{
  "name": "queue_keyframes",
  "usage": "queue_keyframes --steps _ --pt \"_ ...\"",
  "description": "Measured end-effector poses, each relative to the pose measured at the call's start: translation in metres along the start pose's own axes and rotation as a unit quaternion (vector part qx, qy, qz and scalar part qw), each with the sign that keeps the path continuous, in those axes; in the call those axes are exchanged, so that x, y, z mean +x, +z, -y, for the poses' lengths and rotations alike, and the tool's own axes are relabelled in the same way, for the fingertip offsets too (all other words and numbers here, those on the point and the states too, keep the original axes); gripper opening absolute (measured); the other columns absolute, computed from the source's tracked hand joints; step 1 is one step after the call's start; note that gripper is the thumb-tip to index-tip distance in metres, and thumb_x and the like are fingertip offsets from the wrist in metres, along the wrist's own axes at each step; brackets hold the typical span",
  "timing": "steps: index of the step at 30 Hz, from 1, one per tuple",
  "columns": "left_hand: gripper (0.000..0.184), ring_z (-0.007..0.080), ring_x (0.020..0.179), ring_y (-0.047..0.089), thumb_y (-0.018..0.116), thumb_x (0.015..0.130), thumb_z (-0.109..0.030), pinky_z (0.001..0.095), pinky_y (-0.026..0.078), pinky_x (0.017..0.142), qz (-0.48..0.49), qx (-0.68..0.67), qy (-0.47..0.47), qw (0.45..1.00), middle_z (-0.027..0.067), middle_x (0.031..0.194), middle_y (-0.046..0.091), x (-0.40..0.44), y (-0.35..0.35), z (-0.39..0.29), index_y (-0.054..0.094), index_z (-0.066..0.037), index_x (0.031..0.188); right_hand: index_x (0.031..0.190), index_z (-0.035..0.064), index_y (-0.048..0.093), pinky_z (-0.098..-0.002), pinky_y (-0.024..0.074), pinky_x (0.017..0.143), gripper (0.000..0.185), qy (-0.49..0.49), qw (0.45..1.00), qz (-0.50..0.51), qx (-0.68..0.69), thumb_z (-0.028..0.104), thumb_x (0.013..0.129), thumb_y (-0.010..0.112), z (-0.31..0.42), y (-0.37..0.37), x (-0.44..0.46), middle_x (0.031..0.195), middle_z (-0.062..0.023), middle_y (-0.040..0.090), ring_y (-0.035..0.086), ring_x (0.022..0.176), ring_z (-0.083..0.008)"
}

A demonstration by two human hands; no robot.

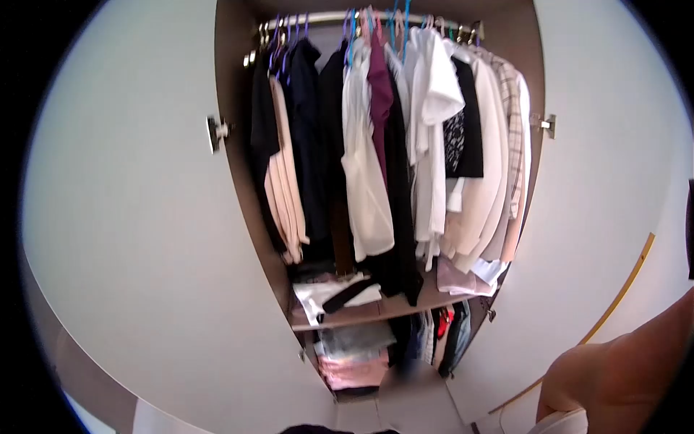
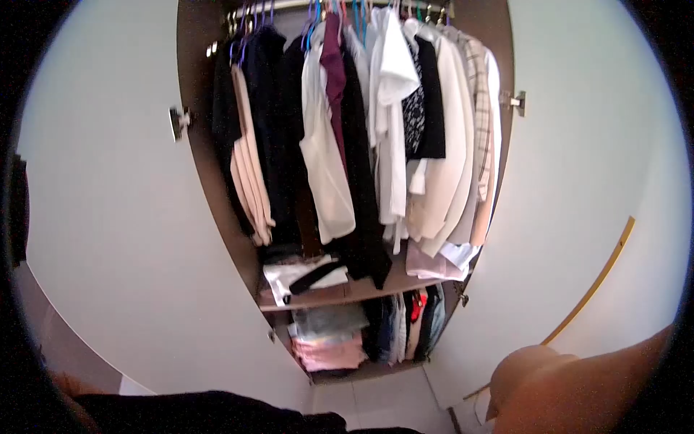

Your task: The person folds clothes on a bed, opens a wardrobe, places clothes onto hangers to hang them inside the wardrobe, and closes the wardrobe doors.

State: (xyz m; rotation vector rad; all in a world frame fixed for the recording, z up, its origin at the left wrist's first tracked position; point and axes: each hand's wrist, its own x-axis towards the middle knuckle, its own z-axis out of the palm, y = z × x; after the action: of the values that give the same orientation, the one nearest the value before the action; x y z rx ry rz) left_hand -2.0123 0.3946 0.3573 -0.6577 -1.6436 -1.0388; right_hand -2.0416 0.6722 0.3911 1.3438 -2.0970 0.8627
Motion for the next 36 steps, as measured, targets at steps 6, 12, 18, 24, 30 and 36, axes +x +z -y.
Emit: queue_keyframes --steps 6,12,18,24,30,36 --pt "0.019 0.0134 0.060 0.049 0.061 0.078 -0.011 0.0208 0.040 0.051 -0.075 0.021 0.036 0.996 0.0099 0.078 0.047 -0.001 -0.032 -0.020 0.051 0.000 0.089 0.122 0.0012 0.039 -0.0337 0.0392 0.087 0.061 0.015 1.000 -0.004 -0.014 0.025 0.074 0.067 0.021 0.009 0.006 0.113 -0.0153 0.050 0.050 0.105 -0.0241" --pt "0.016 0.0140 0.064 0.050 0.062 0.076 -0.009 0.0210 0.040 0.053 -0.134 0.031 0.045 0.989 0.0095 0.077 0.046 0.005 -0.065 -0.033 0.052 0.000 0.085 0.122 0.0015 0.038 -0.0335 0.0399 0.086 0.066 0.003 0.999 -0.043 0.015 0.027 0.071 0.072 0.028 0.039 0.042 0.112 -0.0150 0.050 0.050 0.103 -0.0236" --pt "0.042 0.0221 0.061 0.055 0.045 0.048 0.013 0.0284 0.047 0.058 0.035 0.045 -0.089 0.994 0.0127 0.074 0.055 -0.018 -0.068 0.017 0.060 0.002 0.086 0.121 0.0019 0.038 -0.0333 0.0406 0.084 0.072 0.024 0.983 0.048 0.176 0.029 0.068 0.077 0.053 0.126 0.075 0.111 -0.0148 0.050 0.050 0.102 -0.0231" --pt "0.025 0.0168 0.063 0.053 0.054 0.061 0.012 0.0266 0.045 0.056 0.087 0.032 -0.178 0.980 0.0083 0.074 0.055 -0.034 -0.068 0.052 0.055 -0.001 0.083 0.099 0.0007 0.050 -0.0401 0.0440 0.067 0.027 0.075 0.987 0.036 0.140 0.007 0.074 0.060 0.035 0.183 0.079 0.083 -0.0176 0.055 0.055 0.077 -0.0367" --pt "0.042 0.0364 0.069 0.056 0.061 0.059 0.008 0.0396 0.047 0.060 0.112 0.234 -0.155 0.953 0.0135 0.091 0.050 -0.051 -0.054 0.083 0.049 -0.004 0.097 0.088 -0.0001 0.053 -0.0394 0.0459 0.064 0.019 0.020 0.998 -0.055 -0.005 0.001 0.069 0.056 0.000 0.162 0.090 0.079 -0.0175 0.055 0.056 0.073 -0.0363" --pt "0.036 0.0404 0.075 0.056 0.060 0.063 0.008 0.0415 0.047 0.061 0.169 0.310 -0.277 0.894 0.0194 0.088 0.053 -0.039 -0.037 0.130 0.047 -0.003 0.095 0.090 -0.0021 0.054 -0.0313 0.0452 0.063 0.018 0.128 0.983 -0.130 0.005 0.000 0.072 0.052 -0.071 0.115 0.104 0.076 -0.0177 0.058 0.058 0.068 -0.0246"
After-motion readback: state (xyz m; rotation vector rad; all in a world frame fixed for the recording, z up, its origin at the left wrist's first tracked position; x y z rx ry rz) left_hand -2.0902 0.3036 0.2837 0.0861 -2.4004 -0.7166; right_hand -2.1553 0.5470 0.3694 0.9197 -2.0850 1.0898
